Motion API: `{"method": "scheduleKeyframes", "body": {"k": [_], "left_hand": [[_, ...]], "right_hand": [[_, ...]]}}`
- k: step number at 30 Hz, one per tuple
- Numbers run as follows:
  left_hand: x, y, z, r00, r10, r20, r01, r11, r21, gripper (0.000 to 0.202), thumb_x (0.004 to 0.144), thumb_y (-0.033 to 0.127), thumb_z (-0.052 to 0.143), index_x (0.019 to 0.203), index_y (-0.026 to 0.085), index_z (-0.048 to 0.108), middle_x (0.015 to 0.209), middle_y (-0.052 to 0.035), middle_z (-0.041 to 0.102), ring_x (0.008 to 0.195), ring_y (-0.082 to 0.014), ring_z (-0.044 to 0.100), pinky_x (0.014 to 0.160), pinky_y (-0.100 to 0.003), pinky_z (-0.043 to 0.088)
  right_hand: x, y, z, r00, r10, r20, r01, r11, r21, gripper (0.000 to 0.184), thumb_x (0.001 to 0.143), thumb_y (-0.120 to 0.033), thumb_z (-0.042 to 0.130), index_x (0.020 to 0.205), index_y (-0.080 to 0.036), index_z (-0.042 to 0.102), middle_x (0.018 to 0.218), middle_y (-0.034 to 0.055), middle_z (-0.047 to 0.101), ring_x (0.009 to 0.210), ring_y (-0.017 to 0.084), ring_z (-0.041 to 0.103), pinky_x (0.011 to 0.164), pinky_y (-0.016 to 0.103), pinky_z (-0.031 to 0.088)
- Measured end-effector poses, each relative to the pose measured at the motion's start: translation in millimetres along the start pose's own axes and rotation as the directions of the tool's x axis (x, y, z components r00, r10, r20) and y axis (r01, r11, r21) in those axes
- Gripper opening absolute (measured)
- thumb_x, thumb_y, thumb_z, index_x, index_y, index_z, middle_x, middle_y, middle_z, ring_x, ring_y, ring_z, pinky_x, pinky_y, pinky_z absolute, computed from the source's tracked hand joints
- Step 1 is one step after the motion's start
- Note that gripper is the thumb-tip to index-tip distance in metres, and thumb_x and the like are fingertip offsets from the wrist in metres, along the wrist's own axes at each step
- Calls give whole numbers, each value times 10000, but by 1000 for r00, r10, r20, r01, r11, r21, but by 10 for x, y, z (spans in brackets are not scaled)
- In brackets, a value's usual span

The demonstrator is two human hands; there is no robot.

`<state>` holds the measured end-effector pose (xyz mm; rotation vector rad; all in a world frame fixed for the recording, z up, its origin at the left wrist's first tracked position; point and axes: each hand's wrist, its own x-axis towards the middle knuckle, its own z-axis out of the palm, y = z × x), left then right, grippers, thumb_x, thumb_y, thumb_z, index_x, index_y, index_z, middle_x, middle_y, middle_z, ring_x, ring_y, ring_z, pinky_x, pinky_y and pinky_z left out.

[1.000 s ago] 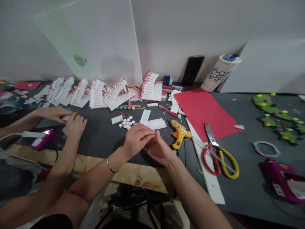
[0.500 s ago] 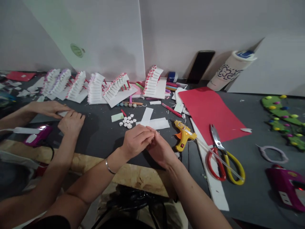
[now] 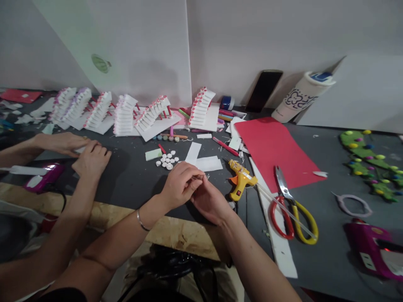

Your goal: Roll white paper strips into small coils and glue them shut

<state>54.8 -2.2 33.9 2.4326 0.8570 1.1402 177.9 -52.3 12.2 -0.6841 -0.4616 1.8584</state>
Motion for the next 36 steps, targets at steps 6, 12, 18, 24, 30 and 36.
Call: {"method": "scheduleKeyframes", "body": {"k": [6, 12, 18, 24, 30, 36], "left_hand": [[-19, 22, 29, 997, -49, 53, 47, 998, 44, 367, 1014, 372, 313, 801, 194, 554, 760, -35, 640, 760, -171, 550, 742, -325, 412], [-56, 84, 52, 996, 85, -39, -66, 934, 352, 298, 989, 231, 342, 768, 188, 538, 731, -36, 624, 724, -178, 521, 731, -351, 343], [-67, 38, 66, 998, 56, -41, -43, 960, 275, 308, 1003, 257, 326, 782, 190, 530, 728, -28, 638, 719, -168, 542, 756, -344, 358], [-62, 12, 68, 993, -30, -110, 38, 997, 74, 294, 1019, 291, 338, 876, 194, 576, 785, -16, 690, 754, -146, 603, 774, -326, 383], [-46, 35, 41, 995, -2, -105, 5, 1000, 27, 201, 997, 282, 437, 947, 217, 620, 802, 16, 722, 736, -117, 632, 807, -314, 384], [-56, -18, 14, 978, 170, -124, -147, 974, 174, 116, 965, 204, 491, 948, 203, 606, 812, 28, 734, 721, -98, 632, 824, -318, 363]], "right_hand": [[10, 68, -5, 999, 9, 36, -9, 1000, 15, 311, 823, -491, 673, 1027, -258, 700, 1052, 15, 690, 1036, 191, 592, 892, 338, 491], [17, 126, -21, 996, -81, -37, 82, 996, 43, 276, 792, -465, 720, 924, -222, 725, 999, 25, 706, 983, 180, 610, 960, 328, 464], [-1, 122, -1, 999, -35, 5, 35, 999, 28, 350, 803, -507, 693, 1006, -223, 714, 1073, 46, 692, 1079, 202, 584, 989, 350, 446], [-22, 43, 24, 995, 52, 79, -57, 996, 64, 377, 746, -611, 699, 916, -275, 710, 947, 3, 683, 917, 188, 608, 853, 345, 491], [-47, 8, 6, 990, 126, 66, -134, 983, 128, 307, 733, -565, 738, 845, -281, 704, 963, -33, 689, 947, 142, 608, 832, 274, 483], [-44, 3, 22, 991, 133, 24, -135, 980, 148, 327, 740, -532, 749, 934, -272, 705, 1000, -26, 696, 935, 134, 613, 808, 251, 495]]}}
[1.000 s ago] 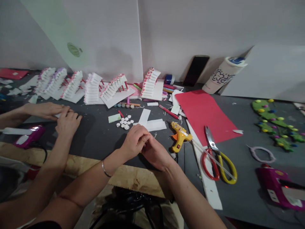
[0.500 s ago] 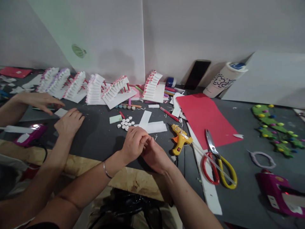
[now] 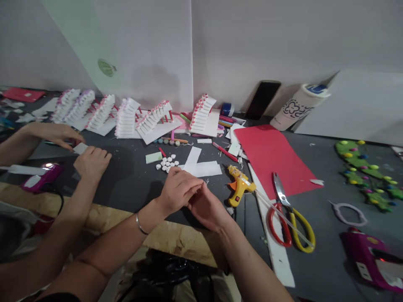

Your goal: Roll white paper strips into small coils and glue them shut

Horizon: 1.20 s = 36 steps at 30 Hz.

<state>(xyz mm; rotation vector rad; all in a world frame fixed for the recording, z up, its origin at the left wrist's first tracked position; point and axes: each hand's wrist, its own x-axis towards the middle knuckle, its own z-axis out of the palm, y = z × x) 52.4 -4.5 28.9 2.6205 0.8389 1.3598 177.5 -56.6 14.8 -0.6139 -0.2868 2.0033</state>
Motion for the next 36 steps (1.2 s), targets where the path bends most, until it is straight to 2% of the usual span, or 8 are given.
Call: {"method": "scheduleKeyframes", "body": {"k": [4, 9, 14, 19, 25, 29, 32, 36], "left_hand": [[10, -19, -42, 997, 71, 17, -72, 994, 83, 117, 958, 164, 477, 975, 194, 588, 855, 21, 741, 763, -100, 637, 844, -320, 361], [31, -17, -68, 993, 113, 40, -116, 988, 101, 112, 938, 139, 480, 927, 181, 583, 833, 25, 732, 742, -101, 625, 861, -326, 367], [33, -5, -31, 999, 40, 19, -42, 994, 101, 117, 896, 133, 525, 811, 203, 566, 734, 63, 692, 697, -90, 610, 895, -326, 373], [39, -6, -7, 998, -37, -52, 40, 997, 59, 140, 879, 128, 503, 769, 211, 527, 654, 49, 631, 644, -105, 573, 872, -323, 401], [21, -16, -45, 990, -140, -2, 138, 979, -152, 181, 907, 206, 340, 751, 219, 431, 682, -25, 553, 691, -173, 516, 744, -350, 433], [37, 18, -87, 984, -178, 12, 177, 970, -165, 274, 946, 247, 295, 691, 226, 394, 626, -17, 507, 666, -173, 488, 759, -362, 441], [59, 42, -94, 984, -179, -10, 174, 968, -182, 293, 972, 296, 367, 713, 213, 477, 662, -16, 578, 702, -161, 541, 794, -356, 442], [64, 38, -67, 991, -135, 1, 131, 963, -235, 219, 987, 274, 422, 915, 220, 622, 796, -4, 701, 783, -136, 613, 846, -338, 428]], "right_hand": [[12, 7, -15, 1000, -20, 21, 20, 1000, 5, 287, 783, -506, 718, 923, -257, 697, 981, -18, 697, 896, 128, 614, 787, 250, 496], [25, 9, -20, 999, -38, 34, 37, 999, 40, 195, 791, -433, 730, 843, -249, 690, 886, -33, 700, 816, 112, 620, 747, 234, 507], [25, 0, -4, 1000, -8, 22, 8, 1000, 29, 200, 784, -432, 735, 869, -256, 691, 934, -37, 701, 846, 117, 616, 769, 245, 502], [-1, 5, -7, 998, 7, 61, -4, 999, -51, 273, 812, -528, 674, 932, -285, 701, 968, -30, 692, 895, 136, 601, 774, 259, 479], [-28, -8, 12, 995, 30, 99, -17, 992, -125, 392, 791, -581, 663, 1038, -280, 708, 1026, 25, 698, 960, 184, 606, 814, 302, 476], [-44, -22, 8, 992, 40, 121, -27, 993, -112, 392, 805, -565, 653, 1030, -251, 721, 1024, 43, 694, 916, 173, 603, 743, 273, 482], [-65, -29, 5, 988, 51, 144, -35, 993, -110, 403, 781, -585, 672, 985, -243, 733, 1010, 39, 687, 922, 171, 598, 743, 273, 486], [-72, -23, 4, 990, 52, 132, -36, 992, -118, 368, 769, -578, 692, 929, -248, 723, 961, 20, 674, 898, 166, 597, 759, 293, 490]]}}
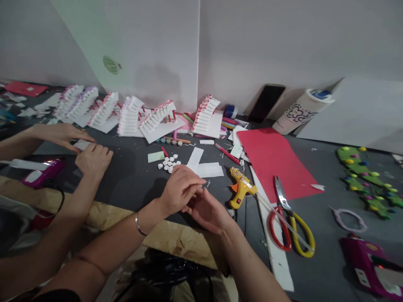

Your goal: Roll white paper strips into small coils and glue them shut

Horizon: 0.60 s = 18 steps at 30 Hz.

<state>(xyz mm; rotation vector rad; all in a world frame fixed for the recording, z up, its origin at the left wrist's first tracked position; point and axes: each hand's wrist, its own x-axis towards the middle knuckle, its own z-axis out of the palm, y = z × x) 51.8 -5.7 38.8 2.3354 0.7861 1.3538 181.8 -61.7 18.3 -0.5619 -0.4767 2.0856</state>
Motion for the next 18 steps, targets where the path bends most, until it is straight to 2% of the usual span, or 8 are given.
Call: {"method": "scheduleKeyframes", "body": {"k": [3, 7, 9, 13, 18], "left_hand": [[-14, -30, 19, 1000, 20, 24, -20, 1000, 13, 213, 983, 286, 459, 921, 238, 657, 800, 16, 726, 794, -127, 627, 879, -340, 406], [-29, -59, 28, 997, -16, 74, 10, 997, 75, 206, 971, 305, 496, 881, 248, 673, 801, 26, 729, 791, -114, 638, 946, -350, 370], [-34, -61, 27, 995, 7, 98, -19, 993, 119, 196, 968, 285, 495, 877, 244, 663, 792, 31, 721, 789, -110, 638, 978, -356, 349], [-45, -43, 25, 992, 107, 74, -122, 959, 255, 192, 953, 211, 461, 845, 218, 620, 750, 27, 688, 756, -116, 616, 1002, -370, 331], [-47, -13, 28, 987, 143, 80, -162, 922, 351, 200, 924, 175, 440, 768, 209, 560, 711, 26, 645, 712, -118, 580, 982, -353, 352]], "right_hand": [[10, 9, 7, 1000, -4, -23, 5, 999, 33, 327, 760, -545, 717, 892, -245, 715, 958, 15, 669, 918, 174, 600, 773, 308, 499], [16, 20, 0, 998, -17, -56, 20, 999, 49, 312, 754, -526, 726, 887, -245, 710, 957, 18, 671, 914, 184, 603, 754, 313, 509], [14, 22, -14, 998, -23, -58, 26, 999, 41, 300, 776, -524, 704, 879, -242, 705, 941, 21, 676, 895, 183, 605, 755, 317, 509], [12, 18, -29, 999, -17, -46, 20, 997, 70, 241, 785, -479, 714, 841, -246, 698, 852, -8, 681, 825, 149, 613, 764, 287, 505], [20, 19, -23, 998, 5, -61, 1, 996, 91, 194, 778, -445, 734, 821, -260, 694, 857, -31, 696, 814, 130, 625, 775, 271, 508]]}}
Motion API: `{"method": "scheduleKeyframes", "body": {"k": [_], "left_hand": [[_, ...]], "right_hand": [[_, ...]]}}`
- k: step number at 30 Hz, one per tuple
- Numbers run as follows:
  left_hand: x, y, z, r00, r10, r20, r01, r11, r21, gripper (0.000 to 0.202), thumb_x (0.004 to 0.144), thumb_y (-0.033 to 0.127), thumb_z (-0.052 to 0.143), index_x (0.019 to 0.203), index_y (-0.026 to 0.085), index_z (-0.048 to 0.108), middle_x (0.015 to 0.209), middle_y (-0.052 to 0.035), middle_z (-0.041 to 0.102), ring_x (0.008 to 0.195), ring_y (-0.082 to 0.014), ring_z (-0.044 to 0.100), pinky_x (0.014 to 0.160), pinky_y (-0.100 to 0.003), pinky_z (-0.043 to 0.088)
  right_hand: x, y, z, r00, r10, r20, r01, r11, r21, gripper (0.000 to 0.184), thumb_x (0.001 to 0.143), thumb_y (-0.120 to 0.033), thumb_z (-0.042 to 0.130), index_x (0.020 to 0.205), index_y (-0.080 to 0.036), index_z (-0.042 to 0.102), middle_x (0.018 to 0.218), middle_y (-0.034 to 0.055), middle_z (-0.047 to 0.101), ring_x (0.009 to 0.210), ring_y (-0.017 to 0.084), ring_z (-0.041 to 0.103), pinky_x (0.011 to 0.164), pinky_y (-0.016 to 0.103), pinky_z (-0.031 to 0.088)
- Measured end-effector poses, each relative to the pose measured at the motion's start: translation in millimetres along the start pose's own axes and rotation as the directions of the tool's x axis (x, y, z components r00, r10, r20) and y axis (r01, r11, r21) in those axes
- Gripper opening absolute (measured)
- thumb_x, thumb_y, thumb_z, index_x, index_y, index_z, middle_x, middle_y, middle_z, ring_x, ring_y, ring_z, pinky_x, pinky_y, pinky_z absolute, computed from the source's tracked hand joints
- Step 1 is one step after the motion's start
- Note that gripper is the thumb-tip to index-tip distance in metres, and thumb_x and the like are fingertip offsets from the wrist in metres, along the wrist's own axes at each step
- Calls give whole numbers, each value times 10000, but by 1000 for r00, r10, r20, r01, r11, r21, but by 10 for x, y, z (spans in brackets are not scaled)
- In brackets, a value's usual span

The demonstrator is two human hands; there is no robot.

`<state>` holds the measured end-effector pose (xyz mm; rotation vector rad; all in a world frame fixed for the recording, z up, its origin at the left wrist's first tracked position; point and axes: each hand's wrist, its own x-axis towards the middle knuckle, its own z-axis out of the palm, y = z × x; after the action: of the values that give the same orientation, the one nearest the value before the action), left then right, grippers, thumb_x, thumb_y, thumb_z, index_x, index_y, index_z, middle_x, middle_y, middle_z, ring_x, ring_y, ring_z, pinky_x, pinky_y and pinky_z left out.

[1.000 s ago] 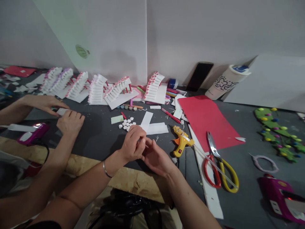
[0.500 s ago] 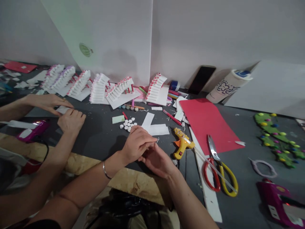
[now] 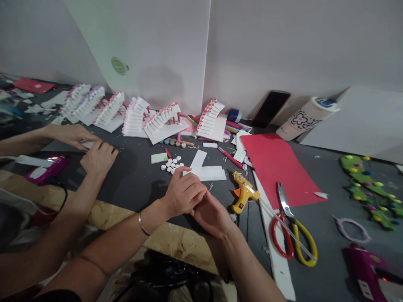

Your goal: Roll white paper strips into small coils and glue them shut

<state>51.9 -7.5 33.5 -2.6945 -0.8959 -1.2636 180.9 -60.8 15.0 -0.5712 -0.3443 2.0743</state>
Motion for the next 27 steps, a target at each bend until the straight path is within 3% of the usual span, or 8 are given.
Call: {"method": "scheduleKeyframes", "body": {"k": [3, 7, 13, 16, 19, 22, 25, 27], "left_hand": [[11, 0, -2, 999, -47, 18, 47, 999, -7, 199, 915, 171, 426, 753, 211, 535, 705, 25, 630, 712, -125, 573, 985, -360, 349], [22, -19, -31, 984, -179, 8, 179, 980, -88, 170, 886, 174, 406, 744, 209, 493, 692, 8, 603, 699, -146, 555, 945, -379, 373], [22, -15, -74, 984, -174, -40, 162, 964, -209, 252, 880, 192, 386, 629, 212, 400, 600, 14, 551, 622, -143, 506, 862, -380, 399], [30, -10, -59, 979, -188, -80, 165, 958, -236, 257, 934, 228, 441, 681, 206, 483, 665, 6, 614, 681, -140, 559, 865, -364, 413], [30, -25, -53, 949, -269, -165, 215, 934, -285, 170, 960, 257, 460, 858, 205, 585, 816, -30, 688, 814, -154, 611, 845, -343, 442], [8, -67, -46, 915, -367, -170, 312, 907, -282, 278, 984, 302, 432, 781, 212, 599, 676, 12, 659, 673, -136, 581, 864, -355, 440], [-17, -120, 9, 923, -367, -116, 335, 915, -227, 408, 984, 335, 431, 614, 204, 544, 551, 35, 584, 576, -123, 534, 876, -362, 430], [-23, -153, 64, 943, -326, -72, 308, 933, -187, 332, 974, 333, 457, 709, 202, 610, 662, 5, 658, 695, -148, 596, 857, -352, 437]], "right_hand": [[5, 8, -6, 1000, 2, -14, -3, 999, -37, 224, 782, -472, 716, 845, -259, 694, 908, -14, 698, 853, 149, 623, 794, 296, 501], [-11, 2, -11, 1000, -12, 1, 12, 995, -97, 406, 754, -585, 686, 1004, -265, 701, 977, 28, 693, 866, 182, 606, 755, 312, 491], [-68, -38, 7, 997, 43, 70, -36, 994, -101, 634, 701, -771, 593, 1007, -228, 713, 997, 75, 695, 884, 220, 594, 773, 346, 477], [-38, -19, 6, 997, 35, 68, -28, 994, -103, 639, 698, -763, 606, 1024, -222, 708, 1068, 86, 685, 963, 235, 582, 762, 337, 474], [19, -23, 16, 998, -57, 7, 58, 984, -167, 562, 734, -683, 646, 1057, -227, 705, 1048, 76, 686, 953, 224, 583, 740, 326, 462], [-11, -144, 60, 956, -274, -100, 247, 943, -225, 379, 757, -587, 688, 916, -244, 716, 831, 31, 674, 786, 189, 576, 761, 344, 453], [-218, -325, 90, 893, -427, -142, 403, 899, -170, 351, 834, -610, 586, 721, -282, 640, 572, -31, 516, 613, 163, 498, 902, 414, 442], [-429, -371, 60, 910, -395, -129, 362, 905, -222, 385, 843, -657, 535, 772, -294, 643, 567, -20, 518, 650, 189, 526, 984, 478, 409]]}}
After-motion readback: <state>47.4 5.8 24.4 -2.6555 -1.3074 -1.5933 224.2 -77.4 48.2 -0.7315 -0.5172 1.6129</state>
